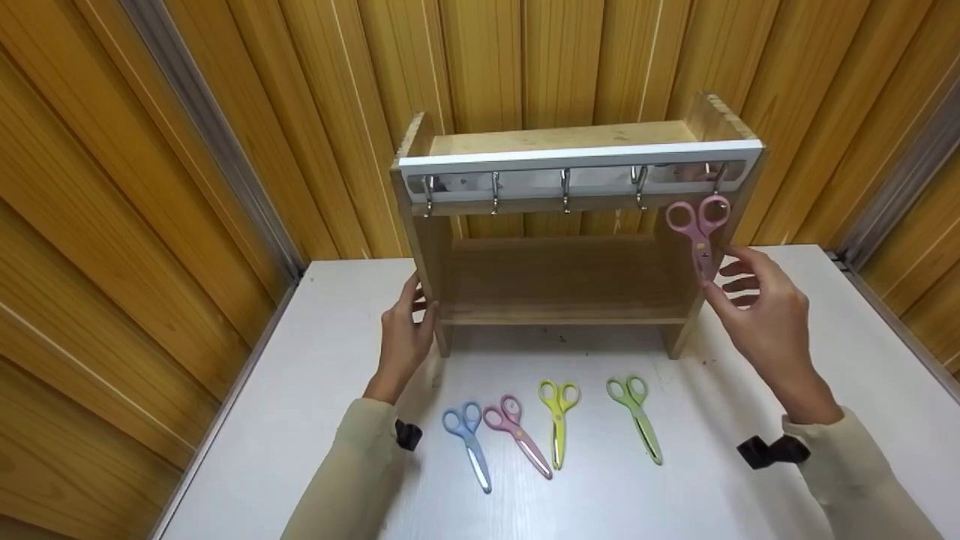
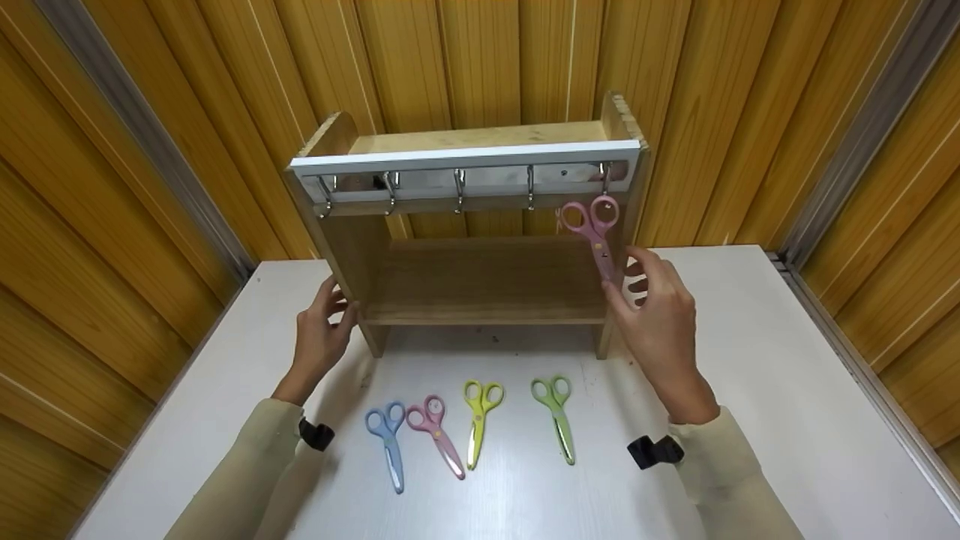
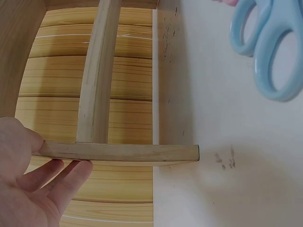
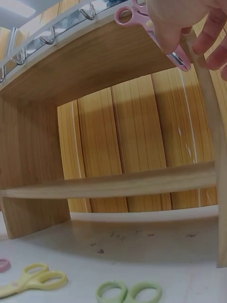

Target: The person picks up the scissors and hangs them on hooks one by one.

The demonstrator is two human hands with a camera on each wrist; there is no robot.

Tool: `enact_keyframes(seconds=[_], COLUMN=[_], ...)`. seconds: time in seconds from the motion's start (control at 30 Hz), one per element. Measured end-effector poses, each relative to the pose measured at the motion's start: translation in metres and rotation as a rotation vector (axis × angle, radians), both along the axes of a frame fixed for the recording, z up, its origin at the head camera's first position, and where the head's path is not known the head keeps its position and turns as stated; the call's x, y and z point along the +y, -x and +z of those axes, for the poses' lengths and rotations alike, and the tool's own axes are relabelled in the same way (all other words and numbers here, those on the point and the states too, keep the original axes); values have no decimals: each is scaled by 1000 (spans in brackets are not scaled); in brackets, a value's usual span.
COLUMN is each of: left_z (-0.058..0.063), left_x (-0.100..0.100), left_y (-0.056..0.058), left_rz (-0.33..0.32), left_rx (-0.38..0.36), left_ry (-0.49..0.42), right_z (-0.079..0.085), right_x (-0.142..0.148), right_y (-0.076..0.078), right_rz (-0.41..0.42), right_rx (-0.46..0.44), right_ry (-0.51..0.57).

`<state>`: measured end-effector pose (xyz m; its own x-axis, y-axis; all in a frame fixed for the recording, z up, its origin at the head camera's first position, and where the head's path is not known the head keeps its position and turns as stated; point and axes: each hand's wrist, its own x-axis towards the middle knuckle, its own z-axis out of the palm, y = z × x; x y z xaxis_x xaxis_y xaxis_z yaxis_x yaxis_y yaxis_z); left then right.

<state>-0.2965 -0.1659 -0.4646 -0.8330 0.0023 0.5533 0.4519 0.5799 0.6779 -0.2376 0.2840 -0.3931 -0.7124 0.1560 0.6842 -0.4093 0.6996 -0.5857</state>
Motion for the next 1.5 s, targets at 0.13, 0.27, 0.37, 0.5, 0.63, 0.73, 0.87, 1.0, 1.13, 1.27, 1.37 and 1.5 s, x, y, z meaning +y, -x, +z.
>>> enact_keyframes(seconds=[0.13,0.27,0.37,0.5,0.63,0.73,0.87,1.0,1.13,1.27,1.37,1.5], left_z=[-1,-1,-1,0,0,0,0,0,0,0,-1,-2], left_x=[0,-1,-1,-2,-2,-1,-1,-2,-2,-2,-2,-3], left_y=[0,0,0,0,2,2,1,1,1,1,1,1], left_rz=[-1,-2,-2,-1,-1,4,6,2,1,1,-4,-10], left_rx=[-8,-12,-6,9,20,11,-1,-8,-14,-12,-4,5], left_ry=[4,5,9,17,21,23,20,12,10,9,14,19], right_z=[-9,-18,-24,-33,-42,-48,-56,-64,-69,-76,-82,-89], right_x=[6,10,10,9,8,6,3,1,-3,-9,-14,-20], right_y=[-5,-11,-15,-19,-22,-25,-27,-28,-30,-32,-35,-38], right_rz=[-11,-10,-11,-6,12,26,43,53,68,86,107,131], right_rx=[-27,-61,-113,-204,-285,-330,-358,-350,-415,-476,-490,-523], right_ry=[-49,-108,-153,-213,-256,-284,-310,-344,-395,-433,-442,-456])
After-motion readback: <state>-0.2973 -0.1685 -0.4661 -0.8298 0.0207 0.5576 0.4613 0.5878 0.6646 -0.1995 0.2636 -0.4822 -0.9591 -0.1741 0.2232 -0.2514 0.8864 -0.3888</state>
